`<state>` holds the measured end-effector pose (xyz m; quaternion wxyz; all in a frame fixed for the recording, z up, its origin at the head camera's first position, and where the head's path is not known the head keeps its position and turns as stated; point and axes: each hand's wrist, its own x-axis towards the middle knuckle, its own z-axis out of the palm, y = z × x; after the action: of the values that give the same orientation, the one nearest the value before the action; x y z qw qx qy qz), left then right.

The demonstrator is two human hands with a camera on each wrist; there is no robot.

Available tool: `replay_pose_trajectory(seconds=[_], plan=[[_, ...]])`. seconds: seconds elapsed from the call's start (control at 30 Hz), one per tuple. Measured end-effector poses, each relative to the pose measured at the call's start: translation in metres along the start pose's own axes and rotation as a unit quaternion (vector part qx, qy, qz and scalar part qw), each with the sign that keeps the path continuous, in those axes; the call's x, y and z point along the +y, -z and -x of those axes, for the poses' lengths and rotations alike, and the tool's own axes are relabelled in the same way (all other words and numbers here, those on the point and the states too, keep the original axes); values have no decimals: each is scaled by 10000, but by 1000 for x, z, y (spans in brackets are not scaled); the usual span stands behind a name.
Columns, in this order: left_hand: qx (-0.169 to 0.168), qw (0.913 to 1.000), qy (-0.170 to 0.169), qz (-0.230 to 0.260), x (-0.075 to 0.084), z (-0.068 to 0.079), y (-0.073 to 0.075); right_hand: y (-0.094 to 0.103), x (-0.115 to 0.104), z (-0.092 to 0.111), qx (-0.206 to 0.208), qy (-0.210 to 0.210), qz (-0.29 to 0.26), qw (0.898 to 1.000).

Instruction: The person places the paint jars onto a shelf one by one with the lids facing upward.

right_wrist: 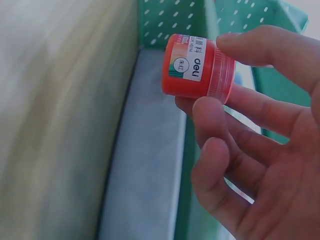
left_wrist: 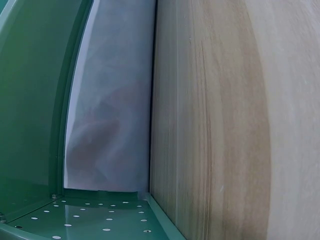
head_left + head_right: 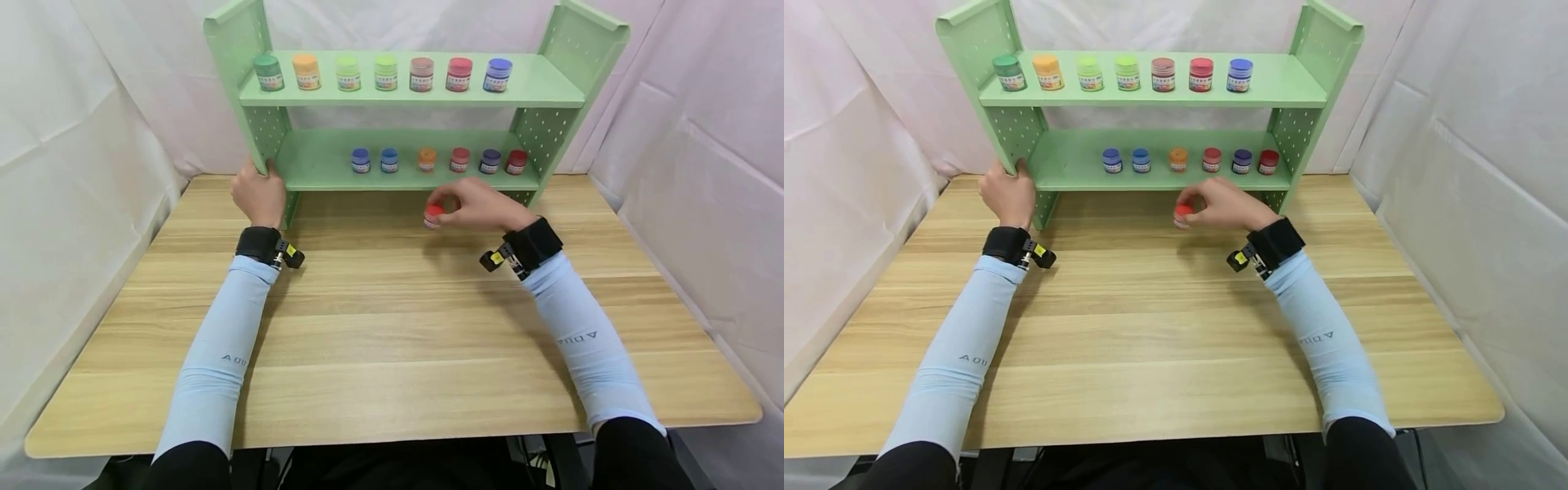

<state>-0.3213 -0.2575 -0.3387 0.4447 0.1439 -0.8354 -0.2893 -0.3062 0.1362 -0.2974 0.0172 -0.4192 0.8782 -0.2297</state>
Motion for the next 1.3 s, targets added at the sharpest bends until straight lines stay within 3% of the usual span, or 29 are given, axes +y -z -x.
replay_pose_trajectory(seconds=[0.27, 0.43, 0.63, 0.83, 0.97, 1.3], plan=[[33, 10000, -45, 54, -1, 0, -2, 14, -47, -64, 147, 636, 70, 9978], [83, 10000, -26, -29, -1, 1, -3, 14, -69, -104, 86, 507, 134, 9986], [-25, 10000, 55, 7, -1, 2, -6, 12, -80, -139, -82, 172, 205, 9996], [78, 10000, -18, -25, -2, 0, -4, 10, -84, -167, -287, -268, 69, 9992], [90, 10000, 24, 1, -1, 1, -3, 5, -83, -179, -313, -401, 393, 9979], [-21, 10000, 24, 21, 3, 1, -1, -4, -84, -187, -219, -707, 895, 9932]])
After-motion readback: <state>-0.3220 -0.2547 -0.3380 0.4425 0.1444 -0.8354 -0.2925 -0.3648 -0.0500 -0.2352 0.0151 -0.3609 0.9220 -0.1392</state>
